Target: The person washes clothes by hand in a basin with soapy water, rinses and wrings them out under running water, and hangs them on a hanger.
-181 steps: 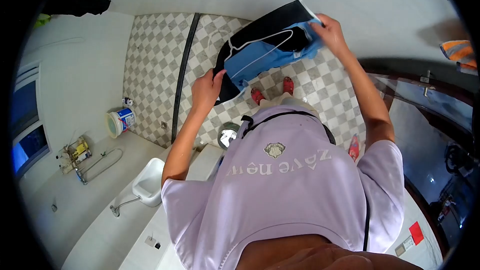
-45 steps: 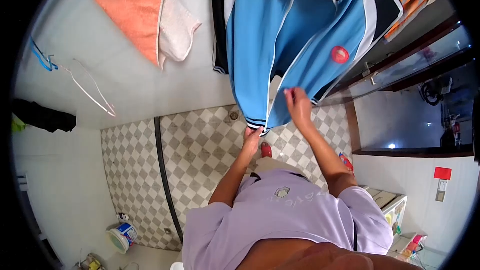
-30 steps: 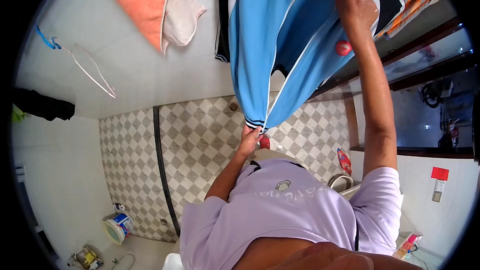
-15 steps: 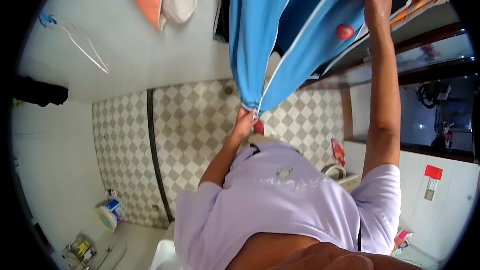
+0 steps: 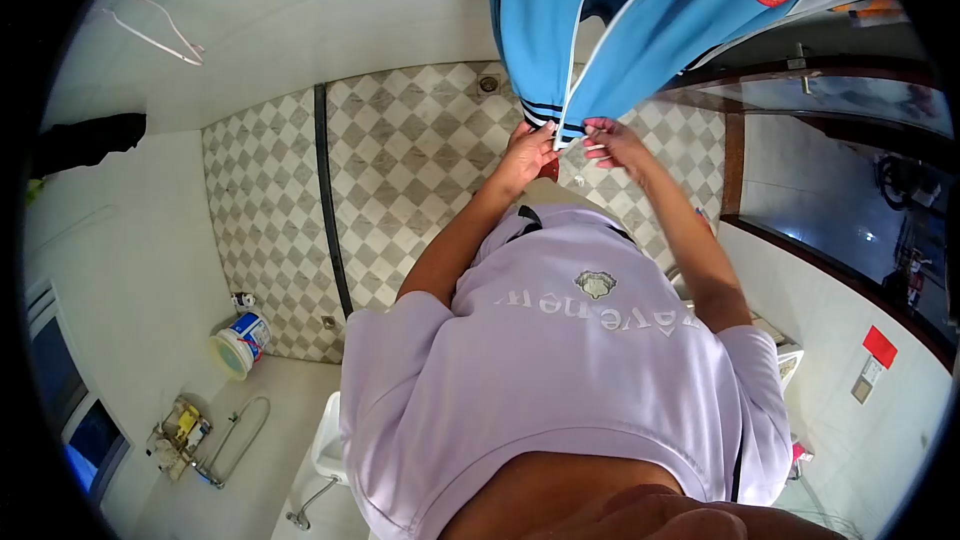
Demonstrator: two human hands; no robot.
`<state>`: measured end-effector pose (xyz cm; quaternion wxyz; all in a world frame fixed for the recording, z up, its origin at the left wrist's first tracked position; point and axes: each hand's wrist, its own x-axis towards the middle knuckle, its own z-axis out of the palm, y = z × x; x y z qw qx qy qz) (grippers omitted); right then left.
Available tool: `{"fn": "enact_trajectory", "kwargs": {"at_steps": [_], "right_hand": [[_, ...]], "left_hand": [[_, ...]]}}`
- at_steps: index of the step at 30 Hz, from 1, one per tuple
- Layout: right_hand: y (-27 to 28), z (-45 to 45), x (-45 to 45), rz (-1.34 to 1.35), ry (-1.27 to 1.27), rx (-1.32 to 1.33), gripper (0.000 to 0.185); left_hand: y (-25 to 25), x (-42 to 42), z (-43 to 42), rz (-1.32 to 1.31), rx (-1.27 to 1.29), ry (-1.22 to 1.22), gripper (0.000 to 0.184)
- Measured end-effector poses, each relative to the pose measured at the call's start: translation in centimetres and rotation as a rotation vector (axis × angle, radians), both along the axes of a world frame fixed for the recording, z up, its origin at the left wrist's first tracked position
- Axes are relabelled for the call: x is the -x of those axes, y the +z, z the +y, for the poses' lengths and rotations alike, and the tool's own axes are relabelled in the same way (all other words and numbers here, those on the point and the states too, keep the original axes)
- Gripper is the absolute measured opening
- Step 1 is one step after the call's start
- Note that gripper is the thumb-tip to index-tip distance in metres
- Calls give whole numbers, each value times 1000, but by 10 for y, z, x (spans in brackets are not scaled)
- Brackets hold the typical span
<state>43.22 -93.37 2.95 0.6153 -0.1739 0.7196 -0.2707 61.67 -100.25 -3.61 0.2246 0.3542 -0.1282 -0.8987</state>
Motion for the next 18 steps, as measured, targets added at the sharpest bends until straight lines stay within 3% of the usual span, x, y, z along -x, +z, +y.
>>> {"fn": "enact_trajectory", "kwargs": {"at_steps": [3, 6, 9, 11, 13, 15, 18], "right_hand": [[-21, 2, -13, -491, -511, -2, 28], [-40, 0, -25, -456, -547, 140, 17], [-75, -2, -7, -705, -557, 196, 28], [-63, -5, -20, -527, -716, 275, 32], [-71, -4, -20, -541, -857, 343, 39], [-76, 3, -13, -531, -897, 285, 35], [-82, 9, -9, -428, -908, 313, 44]], "left_hand": [[-3, -2, 1, 6, -35, -12, 19], [1, -4, 0, 40, 37, -26, 16], [7, -4, -2, 148, 28, -13, 15], [2, -4, -3, 28, -13, -5, 15], [4, -10, -5, 27, 8, -14, 15], [-1, -18, -6, 18, 14, -27, 14], [-13, -35, -7, -1, -18, -35, 14]]}}
